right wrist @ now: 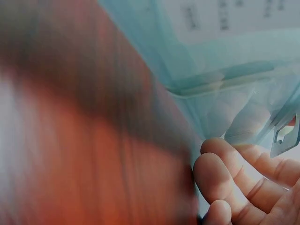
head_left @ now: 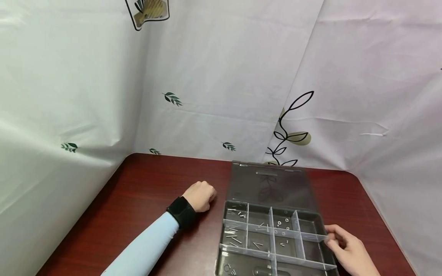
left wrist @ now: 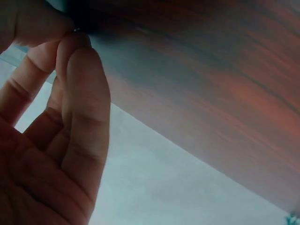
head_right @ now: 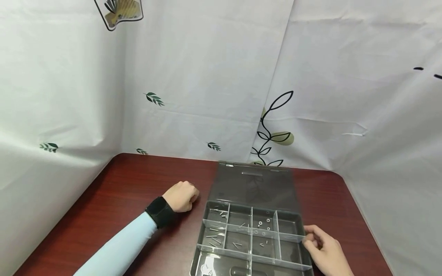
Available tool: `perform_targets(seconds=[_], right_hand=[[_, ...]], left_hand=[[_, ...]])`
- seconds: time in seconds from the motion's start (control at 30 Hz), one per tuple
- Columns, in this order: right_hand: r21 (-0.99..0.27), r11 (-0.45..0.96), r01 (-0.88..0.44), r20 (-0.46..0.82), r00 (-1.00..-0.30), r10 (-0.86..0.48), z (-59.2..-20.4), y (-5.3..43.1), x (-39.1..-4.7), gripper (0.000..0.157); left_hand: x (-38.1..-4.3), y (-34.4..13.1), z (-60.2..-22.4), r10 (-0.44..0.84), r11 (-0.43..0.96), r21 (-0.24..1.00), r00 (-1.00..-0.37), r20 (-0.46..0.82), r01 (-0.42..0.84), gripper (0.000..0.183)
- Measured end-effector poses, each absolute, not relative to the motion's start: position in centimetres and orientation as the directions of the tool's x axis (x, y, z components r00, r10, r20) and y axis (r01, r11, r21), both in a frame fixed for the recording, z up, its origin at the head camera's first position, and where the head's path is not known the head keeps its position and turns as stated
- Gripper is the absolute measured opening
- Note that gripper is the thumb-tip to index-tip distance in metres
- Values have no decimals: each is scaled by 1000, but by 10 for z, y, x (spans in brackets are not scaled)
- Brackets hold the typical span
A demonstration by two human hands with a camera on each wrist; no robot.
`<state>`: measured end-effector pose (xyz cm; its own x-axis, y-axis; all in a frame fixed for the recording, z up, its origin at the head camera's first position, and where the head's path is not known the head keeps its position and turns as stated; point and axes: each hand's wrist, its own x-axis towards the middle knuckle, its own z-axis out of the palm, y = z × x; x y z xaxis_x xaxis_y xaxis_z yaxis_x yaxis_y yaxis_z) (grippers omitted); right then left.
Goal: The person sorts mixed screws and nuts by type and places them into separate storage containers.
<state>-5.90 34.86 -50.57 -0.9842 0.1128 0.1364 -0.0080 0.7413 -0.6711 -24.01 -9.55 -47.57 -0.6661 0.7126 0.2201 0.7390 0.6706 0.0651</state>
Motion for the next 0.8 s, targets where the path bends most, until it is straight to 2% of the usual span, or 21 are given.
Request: perform_targets(seconds=[0.17,0.3,0.37,0.53,0.73,0.8], right_hand=[[-706,708,-16,99,-992,77,-506,334,-60,30],[-731,681,30,22,-997,67,-504,323,-60,42],[-737,675,50,-5,-998,68,-503,319,-60,46],[-738,673,45,-1,-998,65,-503,310,-61,49],[-740,672,38,3,-998,61,-504,307,-61,48],[-743,667,54,-17,-998,61,-504,307,-61,50]], left_hand=[[-242,-109,-474,677,695,80,-687,263,715,27],[-233,-104,-459,684,653,101,-642,345,750,22],[-226,-94,-450,707,599,128,-597,379,790,20],[-200,-60,-429,786,405,173,-438,437,898,19],[-172,-22,-414,871,240,152,-281,403,959,16],[-166,-15,-412,892,209,156,-254,373,965,10]])
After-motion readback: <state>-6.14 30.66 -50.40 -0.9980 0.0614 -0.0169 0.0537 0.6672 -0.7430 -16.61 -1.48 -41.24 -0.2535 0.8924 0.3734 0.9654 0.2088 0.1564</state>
